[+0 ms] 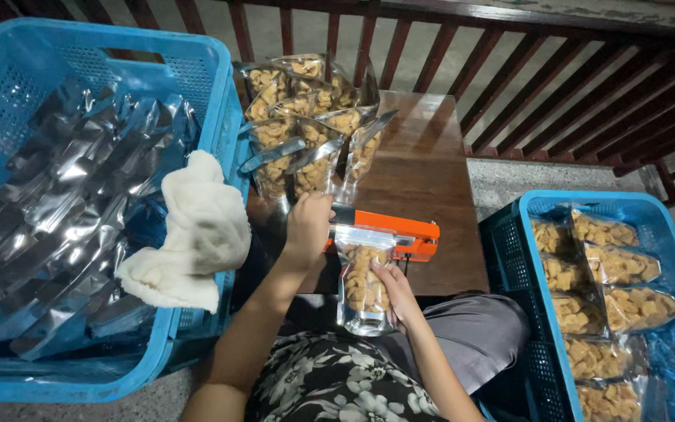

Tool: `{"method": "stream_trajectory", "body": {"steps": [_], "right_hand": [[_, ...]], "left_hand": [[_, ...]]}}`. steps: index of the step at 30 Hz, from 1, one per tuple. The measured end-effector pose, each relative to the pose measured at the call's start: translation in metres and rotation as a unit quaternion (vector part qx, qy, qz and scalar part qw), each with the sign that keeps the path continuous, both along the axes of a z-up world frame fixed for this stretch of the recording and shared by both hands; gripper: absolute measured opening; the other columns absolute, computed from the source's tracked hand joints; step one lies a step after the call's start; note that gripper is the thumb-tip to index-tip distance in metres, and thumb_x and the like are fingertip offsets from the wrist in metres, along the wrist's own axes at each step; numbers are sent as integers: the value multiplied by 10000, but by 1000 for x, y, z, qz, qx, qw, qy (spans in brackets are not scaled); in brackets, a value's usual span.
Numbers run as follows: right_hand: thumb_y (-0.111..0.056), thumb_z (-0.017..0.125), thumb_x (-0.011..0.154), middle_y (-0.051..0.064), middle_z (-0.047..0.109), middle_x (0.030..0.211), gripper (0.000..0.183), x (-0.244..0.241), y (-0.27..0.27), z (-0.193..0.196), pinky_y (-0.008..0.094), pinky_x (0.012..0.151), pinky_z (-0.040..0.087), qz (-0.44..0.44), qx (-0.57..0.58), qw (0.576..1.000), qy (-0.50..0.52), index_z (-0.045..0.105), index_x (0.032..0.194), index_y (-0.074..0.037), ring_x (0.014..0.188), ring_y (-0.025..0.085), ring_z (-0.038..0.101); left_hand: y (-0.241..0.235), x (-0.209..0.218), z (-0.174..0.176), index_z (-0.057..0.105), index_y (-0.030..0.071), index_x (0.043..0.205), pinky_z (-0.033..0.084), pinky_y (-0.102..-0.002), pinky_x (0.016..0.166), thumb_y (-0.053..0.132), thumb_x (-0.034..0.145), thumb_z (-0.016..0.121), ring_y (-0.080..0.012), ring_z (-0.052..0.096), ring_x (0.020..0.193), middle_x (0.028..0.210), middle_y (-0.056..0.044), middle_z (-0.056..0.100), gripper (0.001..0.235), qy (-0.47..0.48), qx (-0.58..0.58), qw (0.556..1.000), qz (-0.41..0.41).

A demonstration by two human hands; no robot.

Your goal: The person sits on the floor and uses an orange handheld heat sealer to seal clear plastic bags filled with snacks. They pick up each bag, seal it, and place it into a blue basket.

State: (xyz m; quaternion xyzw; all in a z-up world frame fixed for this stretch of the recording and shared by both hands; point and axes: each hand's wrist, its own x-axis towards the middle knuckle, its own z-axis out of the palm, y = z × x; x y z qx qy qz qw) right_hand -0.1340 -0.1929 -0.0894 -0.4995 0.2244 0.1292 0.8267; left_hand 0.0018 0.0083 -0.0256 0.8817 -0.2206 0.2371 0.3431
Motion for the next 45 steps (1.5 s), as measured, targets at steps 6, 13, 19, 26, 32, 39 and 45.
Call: {"method": "stream_trajectory", "body": {"steps": [6, 13, 19, 26, 32, 39, 45], "right_hand": [[-281, 649, 982, 134, 727, 920, 301, 4, 4, 6, 330, 658, 633, -3, 13, 1000, -13, 577, 1059, 0, 745, 184, 743], [-254, 653, 964, 140, 737, 931, 284, 6, -2, -4, 336, 668, 637, -7, -3, 1000, -13, 588, 1079, -3, 756, 192, 752], [-257, 662, 974, 150, 733, 922, 291, 6, -3, -10, 354, 660, 638, -17, 13, 1000, -10, 578, 1073, 3, 746, 205, 753], [-269, 668, 977, 140, 731, 901, 292, 10, -5, -20, 340, 644, 634, -24, -3, 1000, -12, 585, 1063, -2, 726, 196, 747], [-279, 667, 995, 140, 729, 902, 312, 5, -2, -7, 328, 618, 612, -11, -25, 1000, -5, 571, 1085, 4, 714, 191, 728], [-261, 643, 973, 155, 744, 939, 300, 7, 5, 9, 348, 660, 643, -11, 27, 1000, -11, 574, 1087, 9, 754, 203, 761], [-270, 645, 981, 153, 739, 923, 296, 6, 3, 6, 342, 645, 635, -9, 5, 1000, -7, 567, 1076, -1, 739, 200, 752]], "left_hand": [[-5, 15, -20, 681, 53, 828, 570, -493, 781, -29, 820, 595, -386, 694, 924, 909, -148, 696, 119, 98, 101, 990, 35], [-16, 16, -20, 712, 64, 857, 604, -474, 743, 2, 846, 601, -381, 743, 890, 920, -169, 723, 128, 182, 192, 962, 63], [-14, 17, -22, 724, 57, 865, 600, -480, 726, 1, 864, 607, -391, 742, 868, 913, -176, 727, 130, 159, 163, 972, 62], [-30, 24, -45, 726, 54, 880, 612, -442, 692, -4, 854, 628, -361, 757, 834, 917, -171, 722, 117, 130, 182, 970, 91], [-26, 21, -40, 725, 57, 877, 615, -424, 710, -19, 850, 634, -350, 759, 854, 944, -170, 721, 122, 140, 194, 967, 82], [-14, 14, -24, 710, 33, 892, 589, -500, 735, -31, 857, 605, -425, 729, 854, 971, -197, 710, 127, 139, 100, 983, 64], [-15, 15, -30, 695, 28, 891, 592, -500, 745, -33, 852, 583, -428, 728, 870, 976, -202, 706, 133, 131, 106, 983, 71]]}}
